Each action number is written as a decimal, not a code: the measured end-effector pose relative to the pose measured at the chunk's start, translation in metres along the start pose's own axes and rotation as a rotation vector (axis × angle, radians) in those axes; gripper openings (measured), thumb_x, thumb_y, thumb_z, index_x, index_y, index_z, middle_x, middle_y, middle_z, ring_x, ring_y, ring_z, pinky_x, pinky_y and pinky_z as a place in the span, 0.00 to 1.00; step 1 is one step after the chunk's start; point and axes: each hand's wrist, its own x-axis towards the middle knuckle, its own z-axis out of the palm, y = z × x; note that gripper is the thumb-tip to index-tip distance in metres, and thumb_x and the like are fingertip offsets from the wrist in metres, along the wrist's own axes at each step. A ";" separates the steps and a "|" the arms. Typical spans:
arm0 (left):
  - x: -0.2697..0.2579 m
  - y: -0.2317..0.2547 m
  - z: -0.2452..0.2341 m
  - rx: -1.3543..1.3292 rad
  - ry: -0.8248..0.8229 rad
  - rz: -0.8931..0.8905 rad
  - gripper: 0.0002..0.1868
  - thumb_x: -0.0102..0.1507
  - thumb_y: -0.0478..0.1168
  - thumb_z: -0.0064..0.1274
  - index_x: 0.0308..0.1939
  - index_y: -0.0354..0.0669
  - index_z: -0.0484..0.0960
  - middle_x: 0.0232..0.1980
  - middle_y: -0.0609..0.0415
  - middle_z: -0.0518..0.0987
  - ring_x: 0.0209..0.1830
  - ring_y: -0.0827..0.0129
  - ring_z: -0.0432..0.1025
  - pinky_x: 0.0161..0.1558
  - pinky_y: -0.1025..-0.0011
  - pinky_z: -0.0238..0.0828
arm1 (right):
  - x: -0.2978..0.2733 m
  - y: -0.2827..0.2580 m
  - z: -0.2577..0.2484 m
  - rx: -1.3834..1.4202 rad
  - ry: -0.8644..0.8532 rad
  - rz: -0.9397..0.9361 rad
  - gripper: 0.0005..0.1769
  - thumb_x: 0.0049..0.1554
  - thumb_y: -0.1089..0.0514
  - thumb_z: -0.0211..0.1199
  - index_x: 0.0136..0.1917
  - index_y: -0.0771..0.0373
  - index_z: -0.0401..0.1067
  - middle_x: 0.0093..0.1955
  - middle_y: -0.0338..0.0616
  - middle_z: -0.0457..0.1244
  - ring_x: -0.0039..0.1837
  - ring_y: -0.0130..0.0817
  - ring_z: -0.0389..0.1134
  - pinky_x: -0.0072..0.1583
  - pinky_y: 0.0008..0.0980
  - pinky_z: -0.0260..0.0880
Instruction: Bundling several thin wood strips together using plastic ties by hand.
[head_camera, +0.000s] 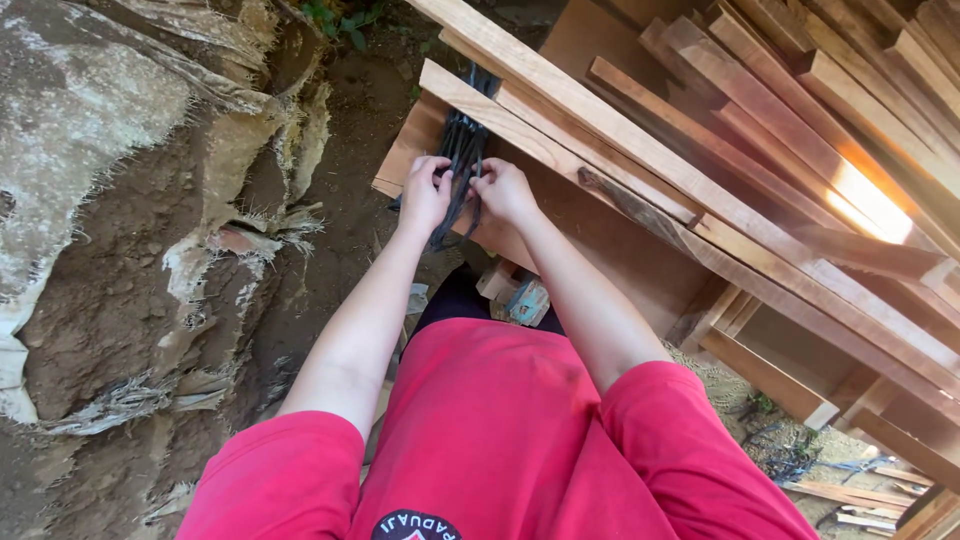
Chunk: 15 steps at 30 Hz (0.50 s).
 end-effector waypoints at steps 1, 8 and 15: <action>0.000 0.001 -0.002 -0.003 -0.001 0.009 0.08 0.65 0.39 0.58 0.49 0.51 0.83 0.48 0.56 0.78 0.38 0.62 0.80 0.40 0.68 0.80 | -0.003 0.002 -0.004 0.001 0.009 -0.002 0.15 0.52 0.48 0.70 0.53 0.43 0.80 0.38 0.31 0.73 0.52 0.33 0.75 0.54 0.38 0.76; -0.002 -0.002 0.000 0.051 -0.018 0.021 0.09 0.65 0.40 0.58 0.50 0.49 0.83 0.49 0.53 0.77 0.39 0.59 0.80 0.40 0.66 0.81 | -0.052 0.022 -0.069 -0.503 -0.413 -0.142 0.09 0.51 0.54 0.62 0.44 0.50 0.82 0.45 0.43 0.74 0.57 0.49 0.74 0.60 0.45 0.72; -0.030 0.062 -0.011 0.267 0.265 0.085 0.13 0.65 0.41 0.56 0.53 0.51 0.77 0.52 0.55 0.73 0.44 0.54 0.79 0.43 0.53 0.79 | -0.098 0.045 -0.228 -0.748 -0.520 -0.129 0.09 0.52 0.52 0.63 0.43 0.48 0.83 0.43 0.43 0.74 0.54 0.50 0.75 0.58 0.45 0.73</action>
